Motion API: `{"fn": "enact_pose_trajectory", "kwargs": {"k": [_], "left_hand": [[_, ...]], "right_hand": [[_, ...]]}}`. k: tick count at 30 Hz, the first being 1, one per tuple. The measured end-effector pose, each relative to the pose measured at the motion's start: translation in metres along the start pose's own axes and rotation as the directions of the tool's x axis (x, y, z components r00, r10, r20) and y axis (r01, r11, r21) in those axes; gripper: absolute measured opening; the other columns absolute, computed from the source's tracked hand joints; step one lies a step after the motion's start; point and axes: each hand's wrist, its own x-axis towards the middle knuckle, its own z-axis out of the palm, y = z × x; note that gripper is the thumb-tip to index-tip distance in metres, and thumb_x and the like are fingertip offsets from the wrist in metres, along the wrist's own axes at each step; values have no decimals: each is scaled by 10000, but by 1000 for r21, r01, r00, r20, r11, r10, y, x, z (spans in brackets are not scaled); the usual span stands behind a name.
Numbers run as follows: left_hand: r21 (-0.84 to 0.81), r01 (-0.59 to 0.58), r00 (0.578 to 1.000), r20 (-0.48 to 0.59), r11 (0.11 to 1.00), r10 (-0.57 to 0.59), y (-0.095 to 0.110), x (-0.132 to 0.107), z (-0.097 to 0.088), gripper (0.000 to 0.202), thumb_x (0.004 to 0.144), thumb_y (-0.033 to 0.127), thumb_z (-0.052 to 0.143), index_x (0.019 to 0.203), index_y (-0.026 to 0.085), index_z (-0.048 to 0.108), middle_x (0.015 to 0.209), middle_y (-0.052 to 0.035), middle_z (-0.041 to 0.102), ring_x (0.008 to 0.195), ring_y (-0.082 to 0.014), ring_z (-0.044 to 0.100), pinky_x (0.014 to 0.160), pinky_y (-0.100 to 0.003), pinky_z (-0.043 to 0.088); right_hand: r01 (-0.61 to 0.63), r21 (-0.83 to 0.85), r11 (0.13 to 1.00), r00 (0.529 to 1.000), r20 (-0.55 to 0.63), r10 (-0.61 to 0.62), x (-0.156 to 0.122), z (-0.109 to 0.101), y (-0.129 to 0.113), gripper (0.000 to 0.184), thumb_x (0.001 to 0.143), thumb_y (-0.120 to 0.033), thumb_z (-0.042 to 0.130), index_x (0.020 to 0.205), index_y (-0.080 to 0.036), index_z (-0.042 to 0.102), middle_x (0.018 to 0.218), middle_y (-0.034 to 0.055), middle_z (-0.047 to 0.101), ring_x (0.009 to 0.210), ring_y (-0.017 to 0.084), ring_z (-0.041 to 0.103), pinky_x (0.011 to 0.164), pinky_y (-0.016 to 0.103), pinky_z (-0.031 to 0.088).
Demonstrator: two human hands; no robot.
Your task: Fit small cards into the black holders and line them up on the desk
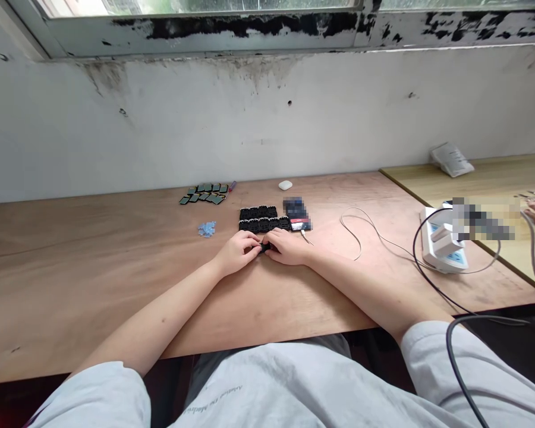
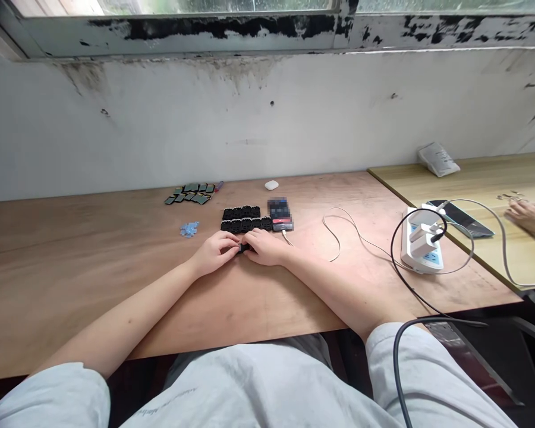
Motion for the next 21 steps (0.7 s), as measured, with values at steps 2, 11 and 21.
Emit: {"fn": "enact_pose_trajectory", "kwargs": {"k": [2,11,21], "left_hand": [[47,-88,994,73,995,84,-5,-1,-7,188,971,346,655,1038,249,802,1154,-99,731,1104,-260,664,1006,-452,559],[-1,-165,978,131,986,164,-16,-4,-10,235,978,295,644,1152,272,800,1262,-108,713,1171,-254,644,1008,-434,563],[170,-189,978,117,967,171,-6,-4,-5,273,985,237,586,1151,276,799,1279,-99,726,1189,-282,644,1053,-501,530]], "right_hand": [[-9,-3,1000,1000,4,9,0,0,-1,163,938,-175,688,1097,-185,653,1081,90,715,1075,268,623,928,387,522],[-9,-17,1000,1000,5,9,0,-2,-2,197,948,-173,693,1142,-167,662,1110,111,718,1096,274,628,911,382,534],[-21,27,999,999,-30,22,0,3,7,245,937,-208,749,1165,-179,663,1129,104,724,1095,266,642,932,393,537]]}}
